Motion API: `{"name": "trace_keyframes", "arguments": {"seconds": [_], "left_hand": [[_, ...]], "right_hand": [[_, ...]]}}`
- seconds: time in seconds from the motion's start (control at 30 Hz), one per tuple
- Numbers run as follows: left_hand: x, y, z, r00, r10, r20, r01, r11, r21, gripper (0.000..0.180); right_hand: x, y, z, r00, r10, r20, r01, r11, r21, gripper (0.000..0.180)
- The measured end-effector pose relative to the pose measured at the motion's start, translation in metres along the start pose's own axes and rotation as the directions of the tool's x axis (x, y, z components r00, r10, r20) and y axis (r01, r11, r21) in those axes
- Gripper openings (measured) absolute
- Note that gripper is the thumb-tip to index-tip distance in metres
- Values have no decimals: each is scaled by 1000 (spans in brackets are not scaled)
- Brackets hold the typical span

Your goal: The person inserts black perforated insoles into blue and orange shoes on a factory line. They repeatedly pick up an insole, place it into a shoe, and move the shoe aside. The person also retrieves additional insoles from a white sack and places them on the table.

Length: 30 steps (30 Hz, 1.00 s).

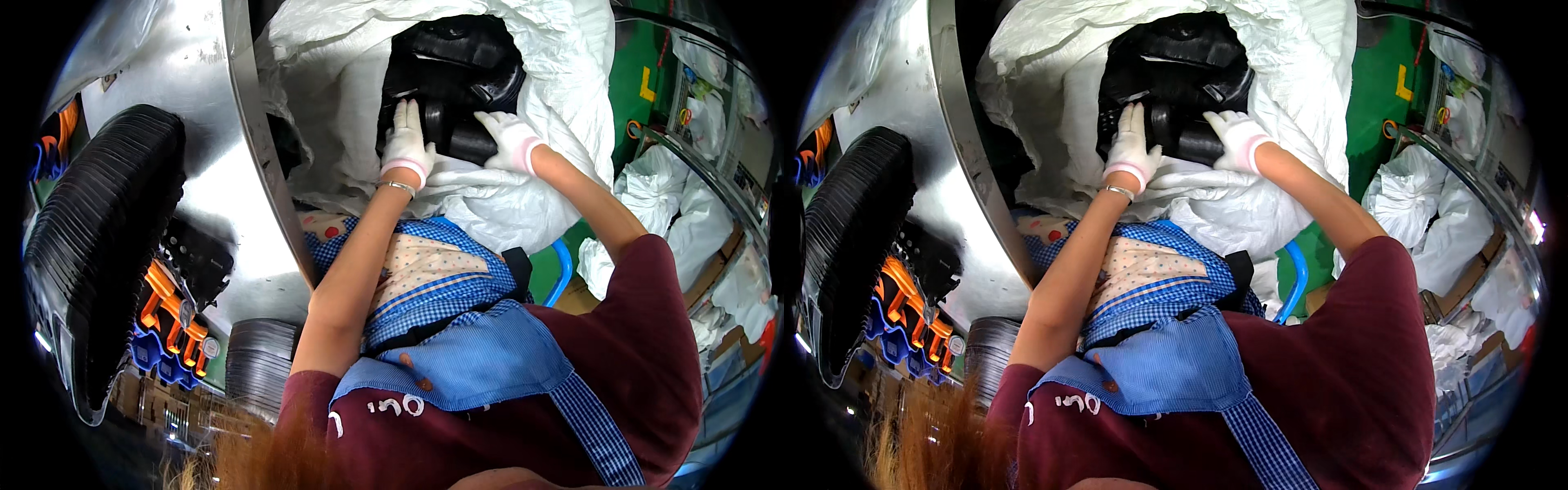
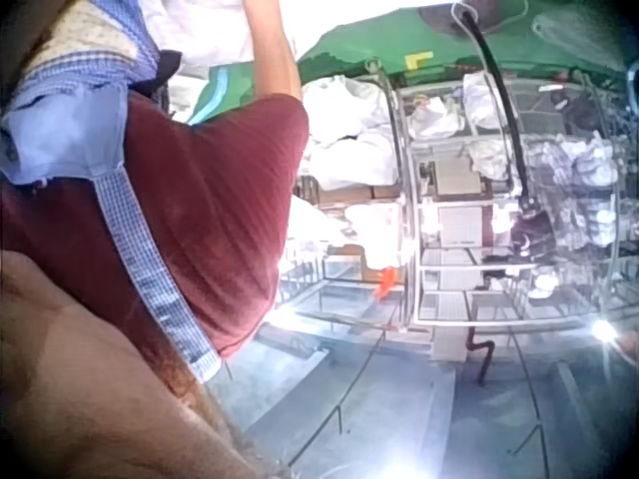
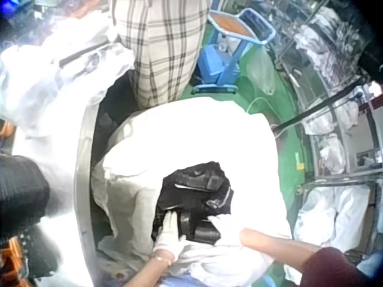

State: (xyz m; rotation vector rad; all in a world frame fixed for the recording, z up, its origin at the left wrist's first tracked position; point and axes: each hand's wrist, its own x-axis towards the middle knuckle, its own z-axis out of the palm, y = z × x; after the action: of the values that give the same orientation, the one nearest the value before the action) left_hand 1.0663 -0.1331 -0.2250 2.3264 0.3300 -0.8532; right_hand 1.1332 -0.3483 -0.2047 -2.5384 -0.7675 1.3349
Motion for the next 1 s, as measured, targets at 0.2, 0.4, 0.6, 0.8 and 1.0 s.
{"name": "trace_keyframes", "arguments": {"seconds": [0.2, 0.4, 0.6, 0.8, 1.0], "left_hand": [[7, -12, 10, 998, 48, -50, -55, 985, -163, 87], [13, -9, 16, 995, -102, 2, 100, 971, -219, 87], [31, -53, 23, 939, -134, 318, 269, 860, -434, 78], [25, -39, 21, 904, -4, 427, 197, 892, -408, 60], [28, -58, 46, 915, -78, 397, 294, 802, -520, 43]], "right_hand": [[4, -4, -14, 946, 235, 224, -136, 913, -384, 88], [11, -4, -26, 957, 245, 154, -225, 965, -135, 90], [12, -9, -22, 956, 292, -9, -289, 952, 103, 94], [14, 6, 7, 954, 266, 141, -225, 940, -256, 100], [27, 0, -27, 960, 175, 218, -148, 980, -134, 83]]}}
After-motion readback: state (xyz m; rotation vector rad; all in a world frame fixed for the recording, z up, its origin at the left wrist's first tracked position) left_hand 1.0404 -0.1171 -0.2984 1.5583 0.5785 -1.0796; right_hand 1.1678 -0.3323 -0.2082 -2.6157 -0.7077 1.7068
